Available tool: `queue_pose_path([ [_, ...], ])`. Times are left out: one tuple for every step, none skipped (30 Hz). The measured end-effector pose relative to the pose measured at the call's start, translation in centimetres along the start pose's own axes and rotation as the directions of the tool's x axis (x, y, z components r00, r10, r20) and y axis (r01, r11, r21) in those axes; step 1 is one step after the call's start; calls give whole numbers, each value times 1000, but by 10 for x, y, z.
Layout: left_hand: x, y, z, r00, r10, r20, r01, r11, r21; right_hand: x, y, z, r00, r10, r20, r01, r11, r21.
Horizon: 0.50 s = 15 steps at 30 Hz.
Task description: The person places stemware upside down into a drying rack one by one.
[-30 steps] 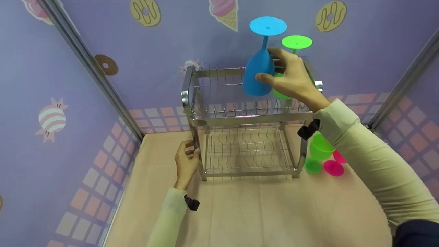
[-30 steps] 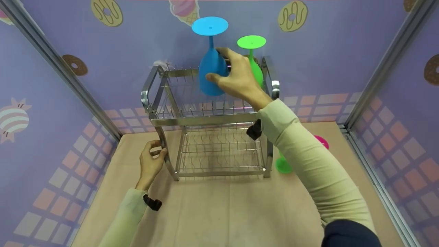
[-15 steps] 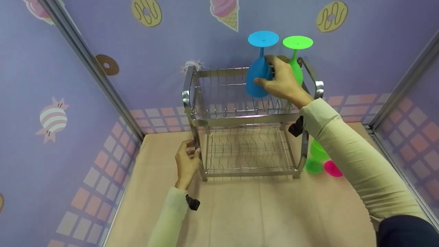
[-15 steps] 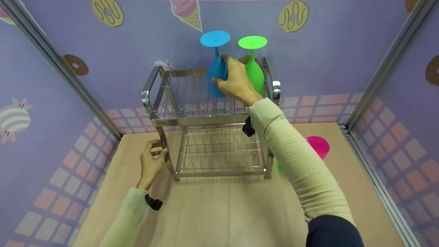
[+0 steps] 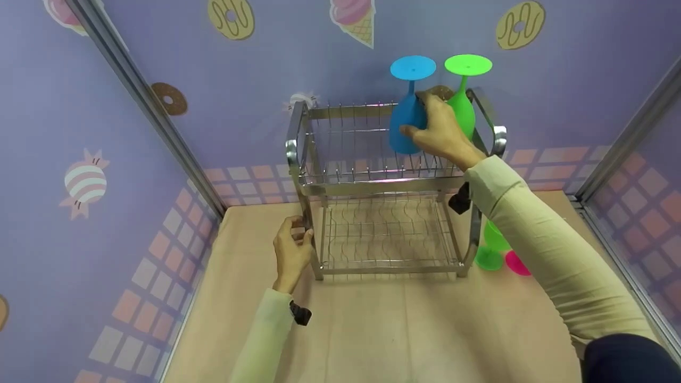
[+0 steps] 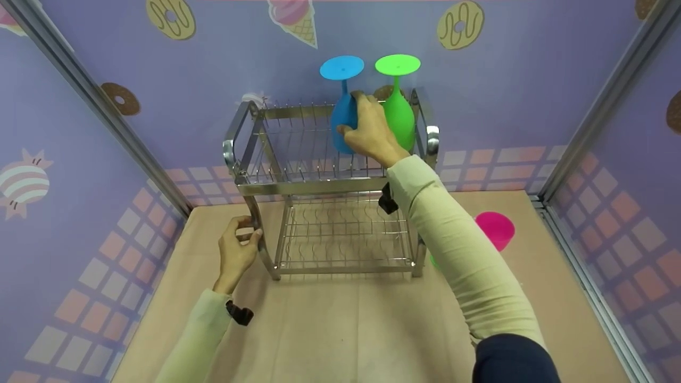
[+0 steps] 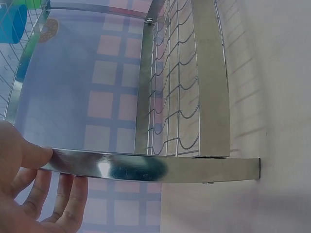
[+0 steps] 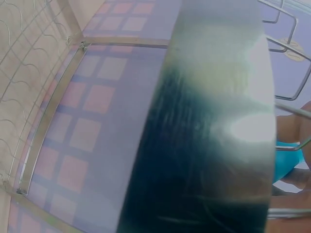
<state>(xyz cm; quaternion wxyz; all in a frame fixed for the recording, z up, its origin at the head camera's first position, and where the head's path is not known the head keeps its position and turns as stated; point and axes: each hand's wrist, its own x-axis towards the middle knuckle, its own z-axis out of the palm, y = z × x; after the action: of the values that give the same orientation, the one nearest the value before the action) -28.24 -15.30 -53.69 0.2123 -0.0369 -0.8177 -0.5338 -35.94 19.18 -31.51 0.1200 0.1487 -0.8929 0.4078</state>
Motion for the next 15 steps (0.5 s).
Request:
queue_pose_path([
  [0, 0, 0, 1000, 1, -1, -1, 1000, 2, 0, 0, 0, 1000, 3, 4, -3, 1000, -1],
  [0, 0, 1, 1000, 1, -2, -1, 1000, 4, -1, 0, 0, 1000, 6, 6, -6, 1000, -3],
  [0, 0, 1, 1000, 0, -4, 0, 1000, 5, -1, 0, 0, 1000, 9, 8, -9, 1000, -4],
  [0, -1, 1, 1000, -2, -4, 2, 1000, 6, -2, 0, 0, 1000, 12, 11, -12, 1000, -9],
  [-1, -1, 1, 1000, -4, -4, 4, 1000, 6, -2, -1, 0, 1000, 14, 13, -14, 1000, -13],
  [-1, 0, 1, 1000, -10, -5, 10, 1000, 4, -3, -1, 0, 1000, 14, 15, -14, 1000, -18],
  [-1, 0, 0, 1000, -14, -4, 14, 1000, 2, -3, -1, 0, 1000, 14, 15, -14, 1000, -18],
  [-1, 0, 0, 1000, -20, -2, 20, 1000, -2, -3, -2, 0, 1000, 15, 16, -14, 1000, -20],
  [-2, 0, 0, 1000, -27, -1, 27, 1000, -5, -3, -2, 0, 1000, 16, 16, -15, 1000, -20],
  [-2, 1, -1, 999, -33, 1, 33, 999, -7, -4, -3, 0, 1000, 18, 15, -18, 1000, -23],
  [-2, 1, -1, 999, -39, 2, 39, 999, -8, -4, -3, 0, 1000, 21, 14, -21, 1000, -23],
  [-2, 1, -1, 999, -43, 5, 44, 999, -8, -4, -4, -1, 1000, 24, 11, -23, 999, -22],
  [-1, 1, -1, 999, -45, 7, 45, 999, -7, -4, -4, -1, 1000, 27, 8, -26, 999, -21],
  [-1, 1, -1, 999, -48, 8, 48, 999, -2, -5, -5, -2, 1000, 29, 6, -29, 999, -20],
  [-1, 1, -1, 999, -48, 9, 48, 999, 2, -5, -6, -3, 1000, 30, 4, -30, 999, -16],
])
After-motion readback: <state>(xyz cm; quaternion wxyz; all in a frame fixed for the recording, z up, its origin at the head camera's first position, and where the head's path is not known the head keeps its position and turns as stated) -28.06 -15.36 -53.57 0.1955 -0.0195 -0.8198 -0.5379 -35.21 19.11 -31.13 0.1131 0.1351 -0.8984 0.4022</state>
